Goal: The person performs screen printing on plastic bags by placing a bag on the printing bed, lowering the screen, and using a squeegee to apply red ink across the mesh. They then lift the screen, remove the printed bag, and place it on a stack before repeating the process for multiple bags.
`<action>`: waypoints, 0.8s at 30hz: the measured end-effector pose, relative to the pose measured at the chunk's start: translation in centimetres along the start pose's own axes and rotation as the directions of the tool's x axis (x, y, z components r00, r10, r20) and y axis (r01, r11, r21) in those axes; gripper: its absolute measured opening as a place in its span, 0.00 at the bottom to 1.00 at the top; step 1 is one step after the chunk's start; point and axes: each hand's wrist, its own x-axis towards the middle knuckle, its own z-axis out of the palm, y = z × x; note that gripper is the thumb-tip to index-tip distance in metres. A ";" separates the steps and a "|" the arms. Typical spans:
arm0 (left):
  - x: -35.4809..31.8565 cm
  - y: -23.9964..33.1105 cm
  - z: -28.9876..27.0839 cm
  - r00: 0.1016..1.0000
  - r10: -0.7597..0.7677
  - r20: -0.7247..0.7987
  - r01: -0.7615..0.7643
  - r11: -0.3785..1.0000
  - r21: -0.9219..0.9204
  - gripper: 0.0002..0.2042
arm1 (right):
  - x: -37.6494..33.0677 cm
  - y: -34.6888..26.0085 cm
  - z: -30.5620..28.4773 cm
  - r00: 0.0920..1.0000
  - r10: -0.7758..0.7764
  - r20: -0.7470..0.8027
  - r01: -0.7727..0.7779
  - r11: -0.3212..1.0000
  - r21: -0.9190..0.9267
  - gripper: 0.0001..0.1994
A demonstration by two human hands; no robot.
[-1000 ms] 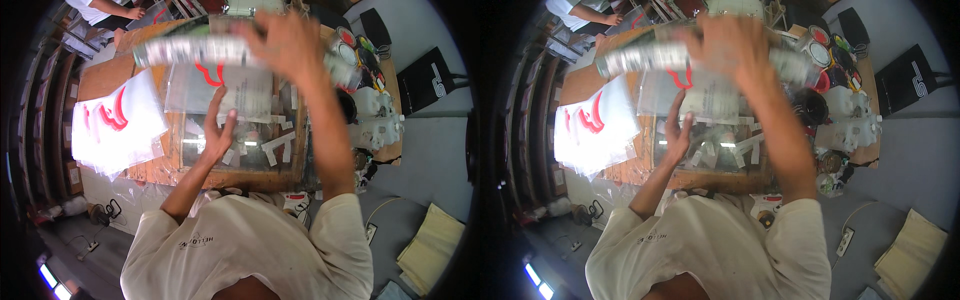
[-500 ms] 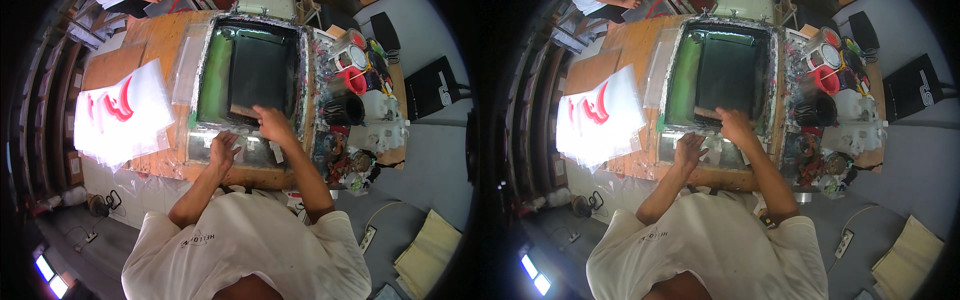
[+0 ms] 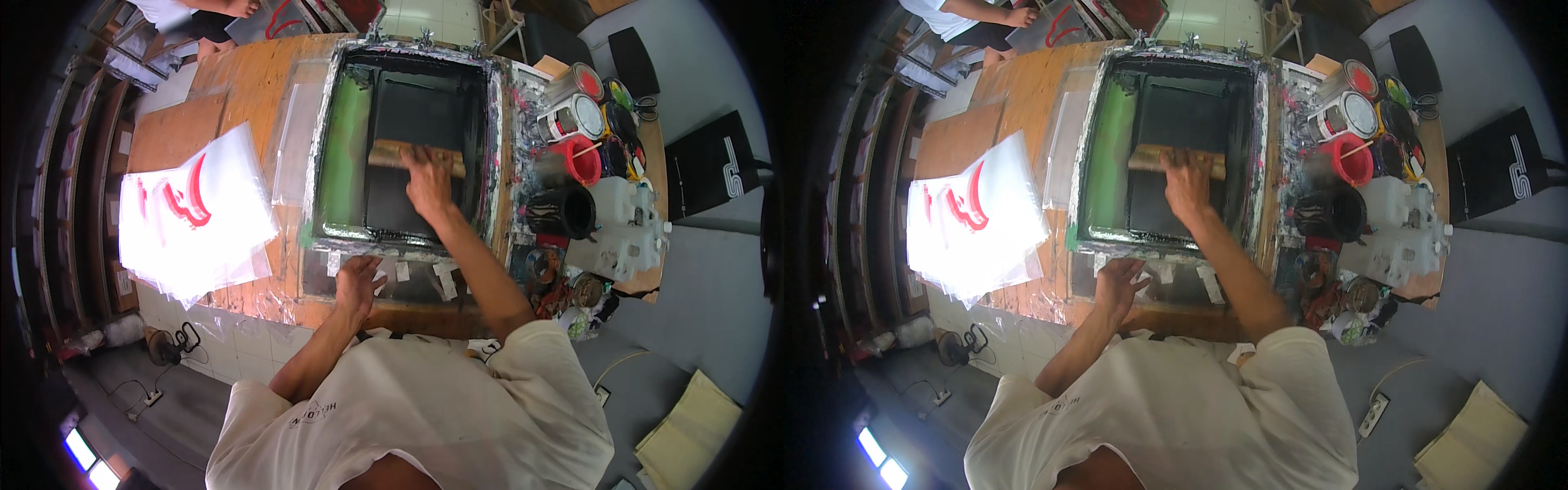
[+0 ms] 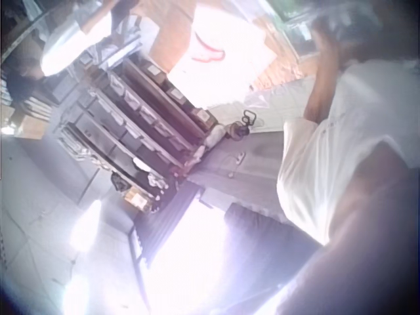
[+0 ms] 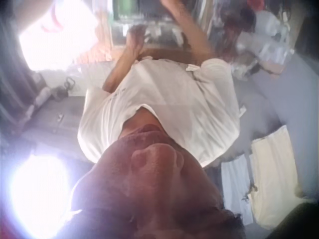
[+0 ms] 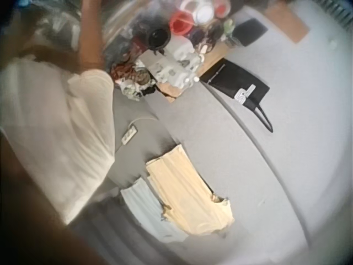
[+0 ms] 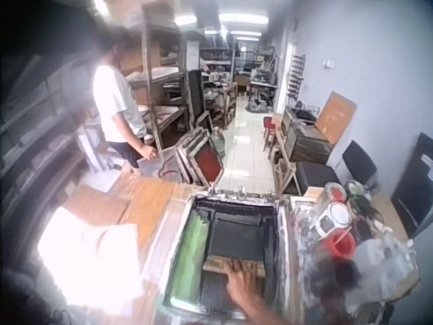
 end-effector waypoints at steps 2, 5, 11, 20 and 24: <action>0.4 -0.2 -0.7 1.000 -0.008 0.019 0.008 1.000 -0.010 0.09 | 4.7 2.6 1.2 1.000 0.023 -0.017 -0.024 0.999 -0.028 0.31; 0.6 -0.4 -0.9 1.000 -0.016 0.008 0.016 1.000 -0.013 0.09 | 11.5 6.1 1.5 0.997 0.074 0.010 -0.074 0.996 -0.046 0.27; 0.2 0.0 -0.7 1.000 0.006 0.020 -0.006 0.999 -0.035 0.07 | 13.8 7.8 -3.0 0.962 0.038 0.272 -0.079 0.987 0.139 0.24; -2.2 2.5 -0.2 0.970 0.078 0.230 -0.080 0.997 0.002 0.09 | -7.8 -4.7 -13.6 0.960 -0.104 0.259 0.067 0.987 0.149 0.25; -4.1 6.1 2.2 0.921 0.099 0.377 -0.099 0.995 -0.021 0.16 | -6.2 -7.3 -18.4 0.989 -0.106 0.102 0.099 0.993 0.070 0.18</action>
